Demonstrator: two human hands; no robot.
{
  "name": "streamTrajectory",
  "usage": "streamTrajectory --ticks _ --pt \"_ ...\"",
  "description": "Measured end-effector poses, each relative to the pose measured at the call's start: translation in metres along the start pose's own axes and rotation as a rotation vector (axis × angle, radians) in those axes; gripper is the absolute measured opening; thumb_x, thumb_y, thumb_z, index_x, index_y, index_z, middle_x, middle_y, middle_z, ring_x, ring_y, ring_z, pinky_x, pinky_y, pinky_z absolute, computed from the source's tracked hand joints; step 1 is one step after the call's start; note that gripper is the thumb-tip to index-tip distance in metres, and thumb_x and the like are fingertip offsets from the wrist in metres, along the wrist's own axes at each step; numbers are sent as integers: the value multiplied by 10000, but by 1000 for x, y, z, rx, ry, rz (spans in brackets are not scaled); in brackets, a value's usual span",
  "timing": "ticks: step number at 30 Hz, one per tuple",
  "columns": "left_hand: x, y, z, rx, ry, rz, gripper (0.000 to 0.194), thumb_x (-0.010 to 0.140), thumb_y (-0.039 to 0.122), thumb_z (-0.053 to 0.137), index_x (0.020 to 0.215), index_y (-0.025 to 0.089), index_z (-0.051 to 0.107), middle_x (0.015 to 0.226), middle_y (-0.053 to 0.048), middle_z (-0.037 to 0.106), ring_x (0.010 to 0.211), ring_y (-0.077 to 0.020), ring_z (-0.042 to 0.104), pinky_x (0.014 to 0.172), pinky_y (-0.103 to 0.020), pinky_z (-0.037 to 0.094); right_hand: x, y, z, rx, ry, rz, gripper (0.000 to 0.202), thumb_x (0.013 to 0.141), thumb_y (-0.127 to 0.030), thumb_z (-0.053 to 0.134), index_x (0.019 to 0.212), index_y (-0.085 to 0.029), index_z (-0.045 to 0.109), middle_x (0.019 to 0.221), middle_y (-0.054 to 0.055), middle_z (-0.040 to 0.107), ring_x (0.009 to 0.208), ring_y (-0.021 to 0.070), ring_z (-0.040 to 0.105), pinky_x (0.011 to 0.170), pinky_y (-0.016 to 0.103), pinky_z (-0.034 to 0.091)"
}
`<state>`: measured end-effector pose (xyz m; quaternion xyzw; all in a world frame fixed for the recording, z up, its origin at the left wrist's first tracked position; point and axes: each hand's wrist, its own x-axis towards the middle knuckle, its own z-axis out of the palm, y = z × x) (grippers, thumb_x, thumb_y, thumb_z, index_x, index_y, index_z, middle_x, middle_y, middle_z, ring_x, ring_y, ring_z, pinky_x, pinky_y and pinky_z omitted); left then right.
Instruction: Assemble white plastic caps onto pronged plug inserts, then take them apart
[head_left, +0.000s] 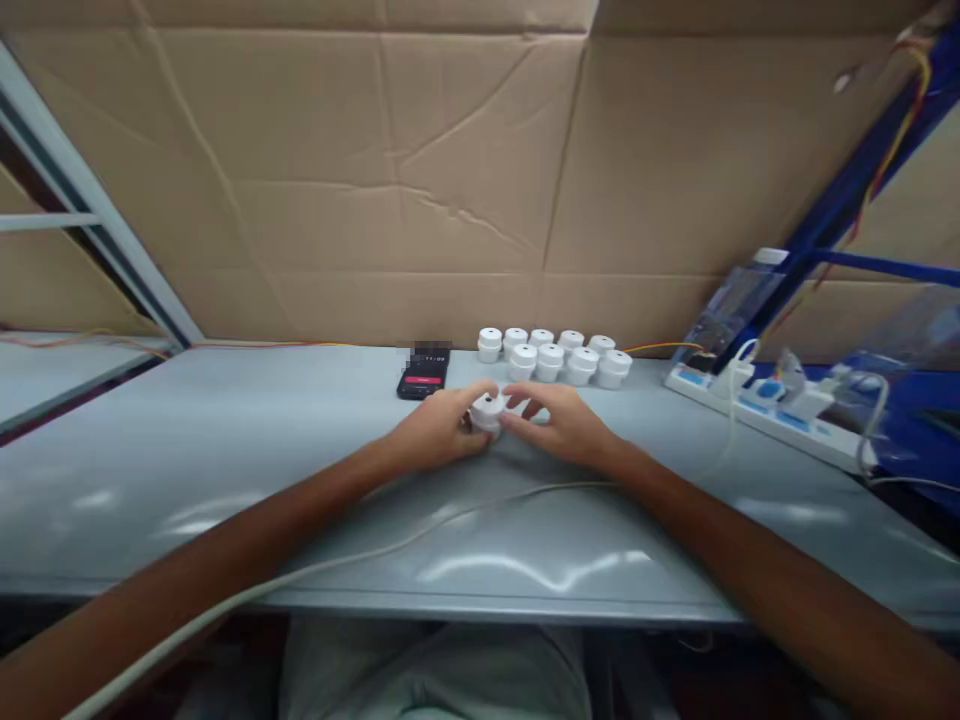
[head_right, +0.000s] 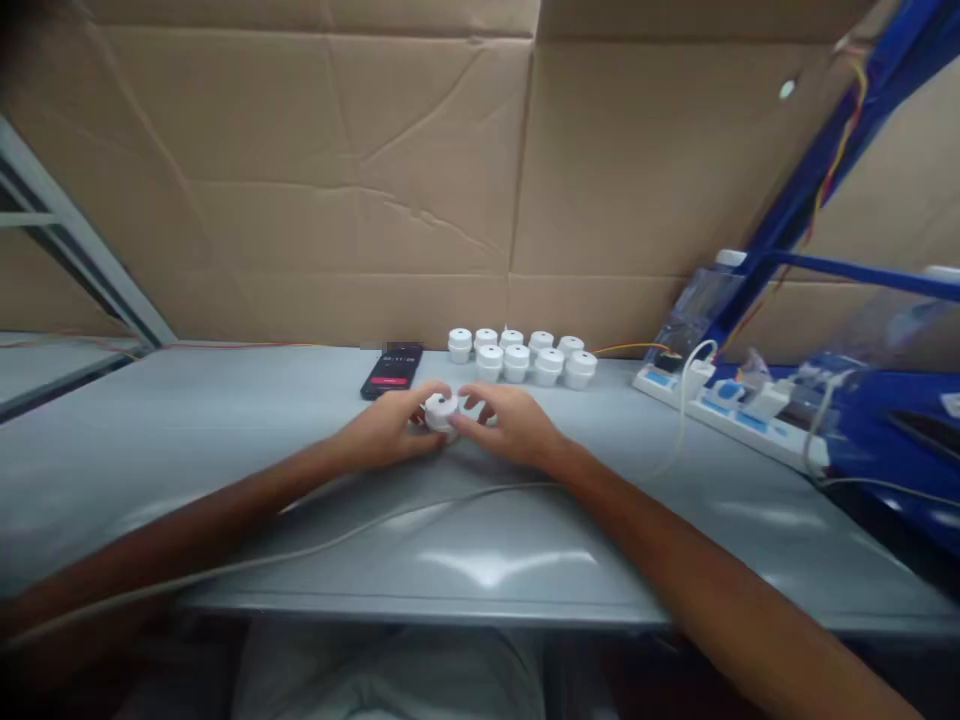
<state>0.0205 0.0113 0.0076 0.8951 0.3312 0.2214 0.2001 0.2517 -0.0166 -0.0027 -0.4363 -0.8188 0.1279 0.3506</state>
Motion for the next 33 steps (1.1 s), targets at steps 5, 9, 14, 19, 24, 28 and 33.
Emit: streamTrajectory --ticks 5,9,14,19,24,28,33 --pt "-9 17 5 -73 -37 201 520 800 188 635 1318 222 604 1297 -53 710 1119 -245 672 977 -331 509 -4 -11 9 81 -79 4 261 924 -435 676 1006 -193 730 877 21 747 737 171 641 662 278 456" --pt "-11 20 9 -73 88 243 565 799 179 612 1361 204 559 1335 -82 680 1190 -264 641 1043 -384 501 -2 -15 10 265 -34 102 302 928 -475 658 898 -180 710 823 16 695 719 167 610 656 282 452" --pt "-9 13 10 67 398 220 421 956 304 551 1349 160 507 1240 -136 684 1062 -250 667 930 -381 544 4 -29 14 1052 -67 588 343 943 -482 590 806 -176 659 659 2 613 549 124 532 579 269 487" --pt "-8 11 8 457 337 458 393 1068 479 421 1136 150 625 986 -119 683 928 -244 652 835 -352 526 2 -42 22 1468 -158 846 268 936 -425 643 806 -191 633 561 -43 550 456 85 456 500 212 468" --pt "-8 11 8 258 291 370 461 1014 603 484 985 161 616 829 -64 645 793 -207 626 721 -309 495 -2 -41 30 1452 -139 824 334 906 -504 722 815 -197 628 546 -69 533 429 62 391 531 220 501" --pt "-4 12 4 -344 296 -120 411 983 586 529 854 196 522 696 12 563 607 -134 546 546 -244 412 -4 -39 35 1171 13 563 363 865 -536 764 972 -202 669 740 -15 690 601 120 607 782 332 592" --pt "2 10 -5 -968 33 -570 414 974 572 532 827 186 567 535 68 405 395 -71 309 377 -201 281 -6 -31 29 239 284 -65 272 827 -260 802 1084 -271 715 1128 67 762 1047 266 714 971 454 538"
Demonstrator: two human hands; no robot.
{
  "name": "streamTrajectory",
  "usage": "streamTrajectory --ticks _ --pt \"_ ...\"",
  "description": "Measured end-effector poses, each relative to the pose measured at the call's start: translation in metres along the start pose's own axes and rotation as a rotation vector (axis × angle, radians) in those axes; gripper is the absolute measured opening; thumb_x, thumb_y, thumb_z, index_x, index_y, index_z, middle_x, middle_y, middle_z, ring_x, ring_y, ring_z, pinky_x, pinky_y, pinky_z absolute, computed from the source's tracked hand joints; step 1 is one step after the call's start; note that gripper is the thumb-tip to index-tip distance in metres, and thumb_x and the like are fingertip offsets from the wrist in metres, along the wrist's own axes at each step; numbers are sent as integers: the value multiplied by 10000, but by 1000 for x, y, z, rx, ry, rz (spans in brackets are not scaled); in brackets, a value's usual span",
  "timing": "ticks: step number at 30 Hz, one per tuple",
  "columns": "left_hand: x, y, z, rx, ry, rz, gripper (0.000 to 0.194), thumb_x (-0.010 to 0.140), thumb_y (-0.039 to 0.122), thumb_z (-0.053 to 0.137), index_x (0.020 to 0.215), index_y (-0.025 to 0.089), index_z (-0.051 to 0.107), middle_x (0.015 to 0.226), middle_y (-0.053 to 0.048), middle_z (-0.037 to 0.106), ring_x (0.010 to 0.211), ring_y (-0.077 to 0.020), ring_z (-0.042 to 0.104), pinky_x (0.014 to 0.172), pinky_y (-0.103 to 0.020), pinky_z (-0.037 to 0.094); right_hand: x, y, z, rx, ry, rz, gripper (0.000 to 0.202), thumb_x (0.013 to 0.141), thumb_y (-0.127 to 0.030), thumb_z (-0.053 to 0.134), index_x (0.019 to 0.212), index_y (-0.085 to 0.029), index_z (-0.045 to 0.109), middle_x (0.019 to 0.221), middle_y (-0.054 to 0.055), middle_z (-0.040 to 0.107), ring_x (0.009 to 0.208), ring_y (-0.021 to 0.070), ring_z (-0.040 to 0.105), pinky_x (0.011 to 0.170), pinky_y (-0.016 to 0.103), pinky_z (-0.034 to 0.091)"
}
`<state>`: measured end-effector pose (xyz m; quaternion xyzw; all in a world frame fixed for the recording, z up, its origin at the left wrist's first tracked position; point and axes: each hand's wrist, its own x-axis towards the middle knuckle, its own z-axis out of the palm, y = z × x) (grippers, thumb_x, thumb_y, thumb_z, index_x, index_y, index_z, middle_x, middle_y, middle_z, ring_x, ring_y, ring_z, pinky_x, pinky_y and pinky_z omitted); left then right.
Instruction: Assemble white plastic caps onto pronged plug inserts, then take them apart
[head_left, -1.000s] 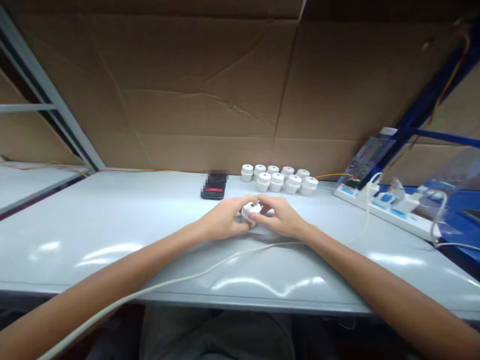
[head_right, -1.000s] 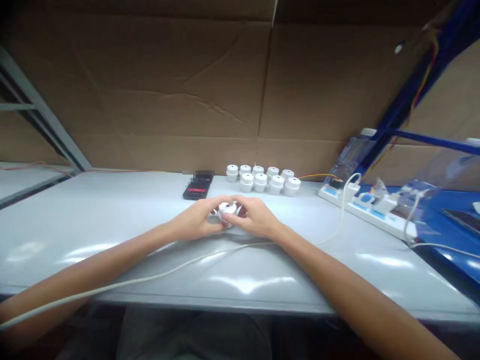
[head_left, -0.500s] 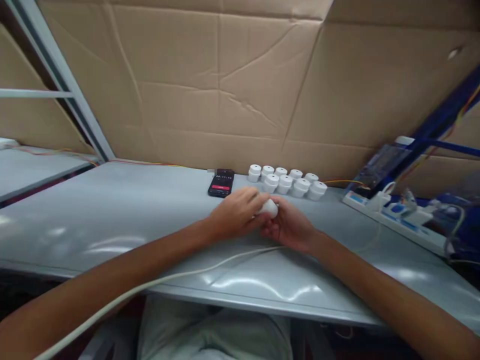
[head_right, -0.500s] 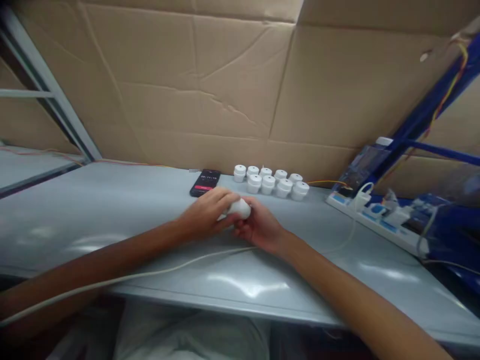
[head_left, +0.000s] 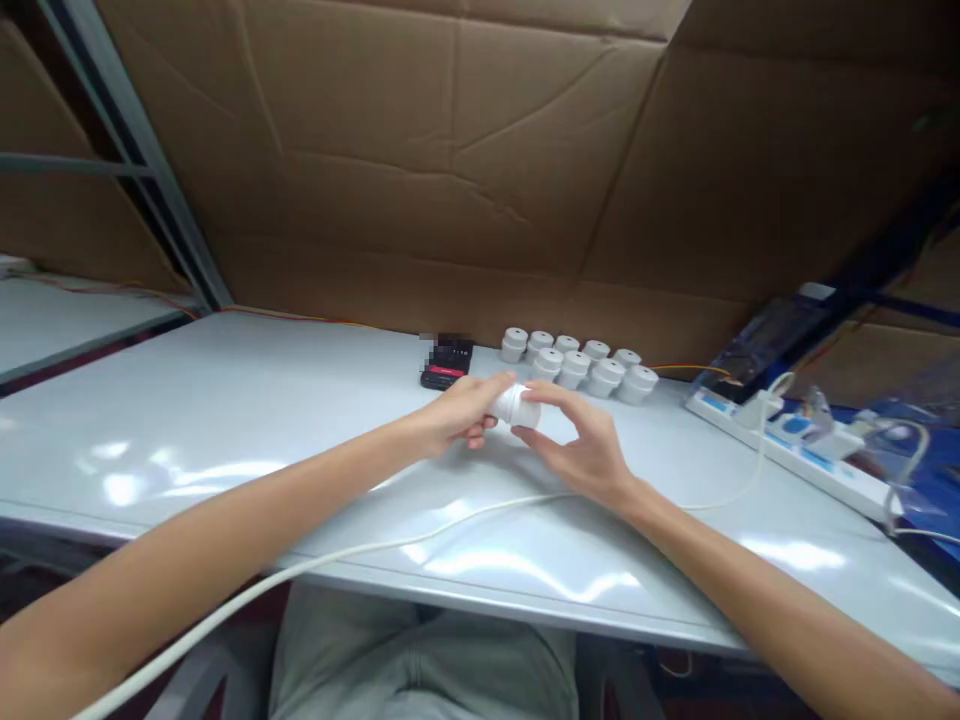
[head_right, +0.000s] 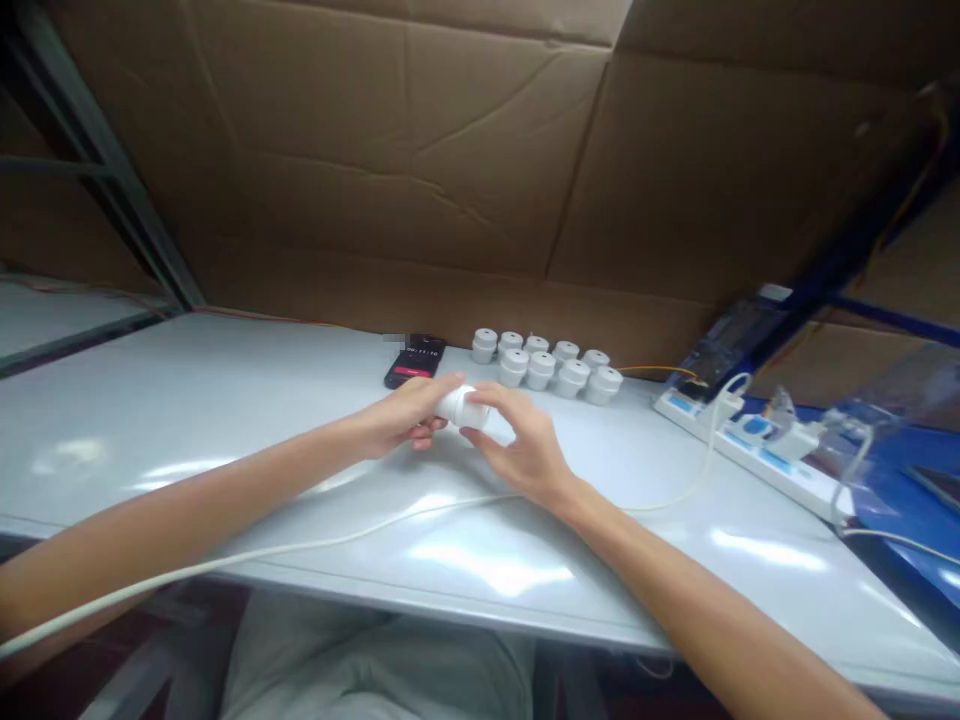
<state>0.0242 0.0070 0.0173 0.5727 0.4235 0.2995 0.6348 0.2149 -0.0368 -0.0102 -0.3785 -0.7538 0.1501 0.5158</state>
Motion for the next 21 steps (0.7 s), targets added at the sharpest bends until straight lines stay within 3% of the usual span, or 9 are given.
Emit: streamTrajectory --ticks 2,3,5,7,9,11,14,18,21 --pt "2 3 -6 -145 -43 -96 400 961 545 559 803 178 585 523 64 406 386 -59 271 365 -189 257 4 -2 -7 -197 55 -245 240 849 -155 735 1051 -284 740 1199 74 730 1129 268 689 1012 458 515" --pt "3 5 -9 -213 -50 -102 371 946 513 588 796 174 592 541 49 444 398 -60 311 374 -187 287 6 -4 -10 -237 78 -299 261 854 -125 711 1058 -285 739 1202 76 719 1137 264 684 1012 454 517" --pt "5 8 -16 -344 -49 -46 261 886 415 662 826 163 624 651 1 571 494 -84 477 463 -205 439 10 -6 -15 -259 100 -313 313 843 -102 702 1100 -279 725 1190 80 703 1135 262 677 1002 444 526" --pt "5 12 -22 -433 -56 64 176 774 279 741 858 158 644 810 -30 652 687 -120 612 674 -256 566 11 -5 -17 -254 45 -261 339 828 -99 692 1121 -267 718 1177 80 693 1123 264 674 994 441 532" --pt "6 17 -27 -412 -60 182 237 649 156 767 846 165 636 874 -19 656 811 -133 634 798 -276 564 9 1 -16 -249 -72 -191 363 822 -103 663 1147 -254 723 1172 84 681 1099 261 673 984 438 535" --pt "9 21 -31 -258 -24 279 303 572 104 745 839 174 620 828 11 623 784 -124 602 740 -257 516 5 10 -14 -258 -198 -103 419 835 -123 640 1228 -246 717 1206 98 659 1097 260 667 988 441 531" --pt "25 27 -38 142 97 366 350 581 181 754 908 180 627 827 13 629 751 -141 580 664 -264 448 -1 21 -12 -280 -349 2 478 889 -181 620 1361 -238 671 1250 117 643 1098 258 655 1000 440 522" --pt "71 32 -47 808 309 480 433 667 329 782 1052 172 662 969 -41 710 877 -211 639 757 -296 472 -3 26 -14 -281 -428 42 434 942 -245 604 1370 -207 663 1242 125 663 1131 271 638 1029 440 501" --pt "109 34 -52 1144 377 434 462 713 349 764 1133 178 680 1065 -77 741 975 -254 659 817 -309 484 -1 25 -16 -282 -448 50 443 939 -228 602 1378 -197 646 1264 131 659 1154 274 631 1042 433 493"
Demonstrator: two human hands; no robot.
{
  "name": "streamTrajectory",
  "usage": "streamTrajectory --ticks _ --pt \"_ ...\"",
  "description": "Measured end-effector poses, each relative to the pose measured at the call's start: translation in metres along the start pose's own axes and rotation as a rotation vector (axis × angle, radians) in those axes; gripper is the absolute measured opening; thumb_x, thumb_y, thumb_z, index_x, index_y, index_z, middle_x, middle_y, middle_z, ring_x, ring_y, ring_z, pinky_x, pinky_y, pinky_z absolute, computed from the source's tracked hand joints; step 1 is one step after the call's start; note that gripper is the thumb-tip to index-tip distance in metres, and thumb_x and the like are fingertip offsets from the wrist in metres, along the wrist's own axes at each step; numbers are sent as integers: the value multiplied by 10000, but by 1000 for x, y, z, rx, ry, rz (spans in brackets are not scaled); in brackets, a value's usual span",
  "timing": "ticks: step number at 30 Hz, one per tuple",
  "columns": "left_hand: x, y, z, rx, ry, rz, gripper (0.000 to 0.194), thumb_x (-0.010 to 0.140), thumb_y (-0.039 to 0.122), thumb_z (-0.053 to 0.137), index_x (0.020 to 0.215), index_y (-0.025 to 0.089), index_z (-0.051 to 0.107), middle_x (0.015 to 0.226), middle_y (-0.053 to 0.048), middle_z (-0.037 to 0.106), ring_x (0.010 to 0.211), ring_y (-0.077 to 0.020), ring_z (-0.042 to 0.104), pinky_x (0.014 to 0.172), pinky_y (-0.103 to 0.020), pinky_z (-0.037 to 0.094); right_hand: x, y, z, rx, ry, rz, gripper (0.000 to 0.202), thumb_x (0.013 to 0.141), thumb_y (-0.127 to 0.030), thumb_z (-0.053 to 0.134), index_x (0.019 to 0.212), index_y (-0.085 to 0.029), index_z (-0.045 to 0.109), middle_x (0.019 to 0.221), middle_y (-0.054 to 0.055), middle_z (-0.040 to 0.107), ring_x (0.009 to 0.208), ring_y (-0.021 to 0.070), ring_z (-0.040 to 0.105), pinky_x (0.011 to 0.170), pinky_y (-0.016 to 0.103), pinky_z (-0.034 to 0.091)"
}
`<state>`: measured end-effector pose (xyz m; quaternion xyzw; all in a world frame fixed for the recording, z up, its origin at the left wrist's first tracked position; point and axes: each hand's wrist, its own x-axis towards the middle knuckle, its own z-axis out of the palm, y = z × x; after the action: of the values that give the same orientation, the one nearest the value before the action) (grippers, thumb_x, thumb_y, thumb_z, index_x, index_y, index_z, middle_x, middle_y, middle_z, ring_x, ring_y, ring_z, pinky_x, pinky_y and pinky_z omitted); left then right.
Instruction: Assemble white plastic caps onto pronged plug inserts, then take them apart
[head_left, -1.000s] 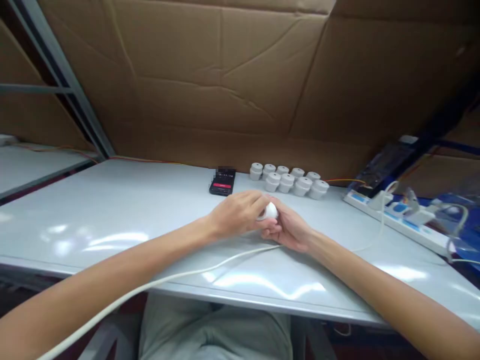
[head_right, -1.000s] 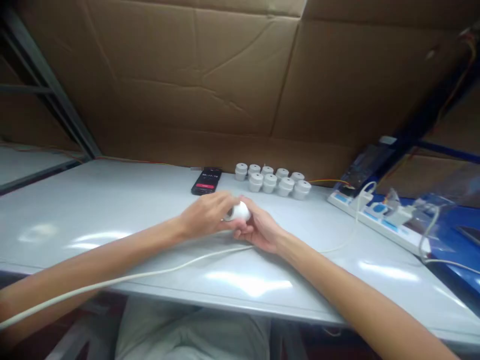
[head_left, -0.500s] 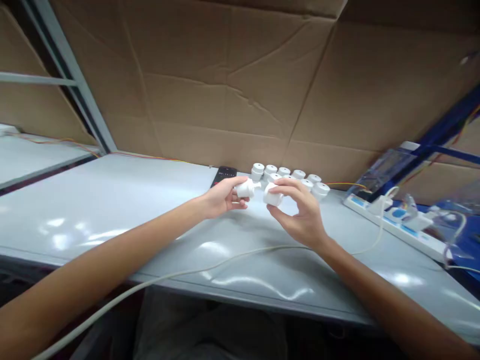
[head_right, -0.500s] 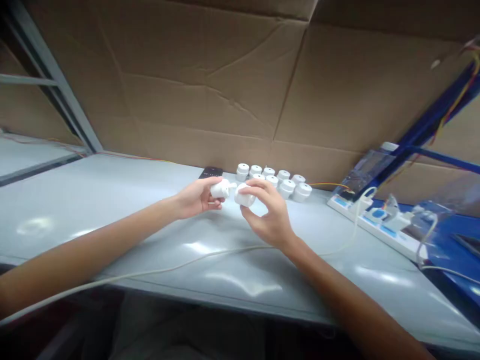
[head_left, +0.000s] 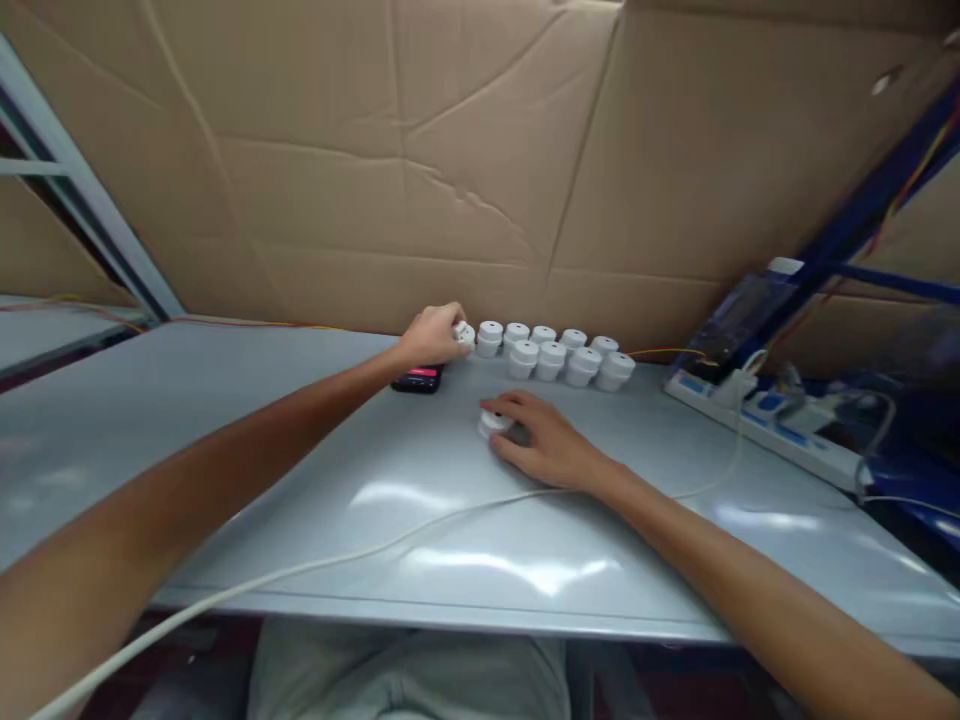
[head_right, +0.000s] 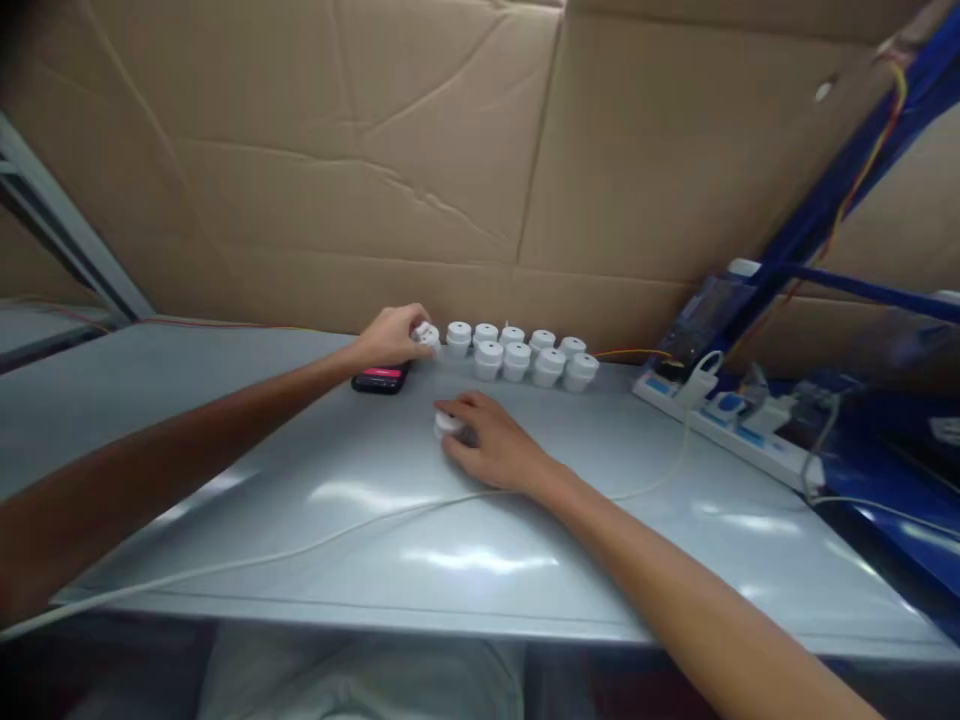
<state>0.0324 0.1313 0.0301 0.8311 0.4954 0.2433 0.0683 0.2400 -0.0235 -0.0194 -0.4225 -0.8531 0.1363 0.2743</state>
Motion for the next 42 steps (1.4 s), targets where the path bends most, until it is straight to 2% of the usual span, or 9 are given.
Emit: streamTrajectory --ticks 5,9,14,18,24,31,35,38,42 --pt "29 -10 23 119 -38 -58 485 710 407 784 1115 150 715 1141 -154 746 1056 -324 658 874 -361 486 1 0 -4 -8 -47 -24 447 938 -219 601 1384 -199 621 1287 141 645 1163 279 621 1032 427 498" --pt "30 -16 30 179 -39 -59 502 780 443 740 1187 153 693 1181 -162 741 1097 -338 656 910 -377 465 0 0 -5 -26 -70 -11 443 968 -253 576 1407 -200 597 1298 148 647 1184 295 612 1032 451 496" --pt "26 -17 27 262 -15 7 517 832 488 727 1235 172 655 1249 -162 713 1203 -365 601 1007 -426 417 -2 2 -4 -27 -90 0 462 977 -258 567 1436 -215 569 1322 146 647 1209 298 609 1037 457 495" --pt "21 -9 24 347 83 149 521 872 472 696 1260 130 630 1334 -210 643 1278 -392 523 1053 -483 384 -1 2 -5 -40 -92 2 448 982 -261 558 1426 -204 571 1347 159 642 1233 310 599 1057 477 481" --pt "28 14 27 321 45 257 564 893 473 654 1365 172 584 1424 -173 600 1327 -373 467 1099 -490 338 3 1 -7 10 -50 -12 307 971 -291 606 1265 -203 625 1247 128 673 1155 276 626 1021 438 496" --pt "37 27 33 322 -15 245 397 860 416 658 1151 147 676 1221 -187 712 1270 -377 516 1068 -510 358 5 0 -10 0 15 -2 180 986 -325 600 1053 -187 695 1220 133 706 1112 269 663 996 425 501" --pt "25 28 26 307 -13 256 400 822 396 677 1142 156 664 1223 -177 706 1252 -381 535 1057 -519 379 6 5 -10 -29 64 69 214 986 -370 606 1049 -193 707 1110 111 749 1031 270 676 939 425 503" --pt "4 33 18 187 -9 267 447 796 375 684 1191 172 637 1258 -156 678 1223 -363 563 1033 -500 424 9 8 -12 65 194 207 282 972 -438 622 1104 -199 694 1110 106 756 973 262 689 869 407 511" --pt "-41 46 9 -131 -136 451 404 802 363 676 1169 194 652 1141 -105 664 1060 -273 639 929 -399 516 10 8 -17 242 280 265 314 968 -504 613 1109 -224 636 1044 73 735 867 227 678 772 365 504"
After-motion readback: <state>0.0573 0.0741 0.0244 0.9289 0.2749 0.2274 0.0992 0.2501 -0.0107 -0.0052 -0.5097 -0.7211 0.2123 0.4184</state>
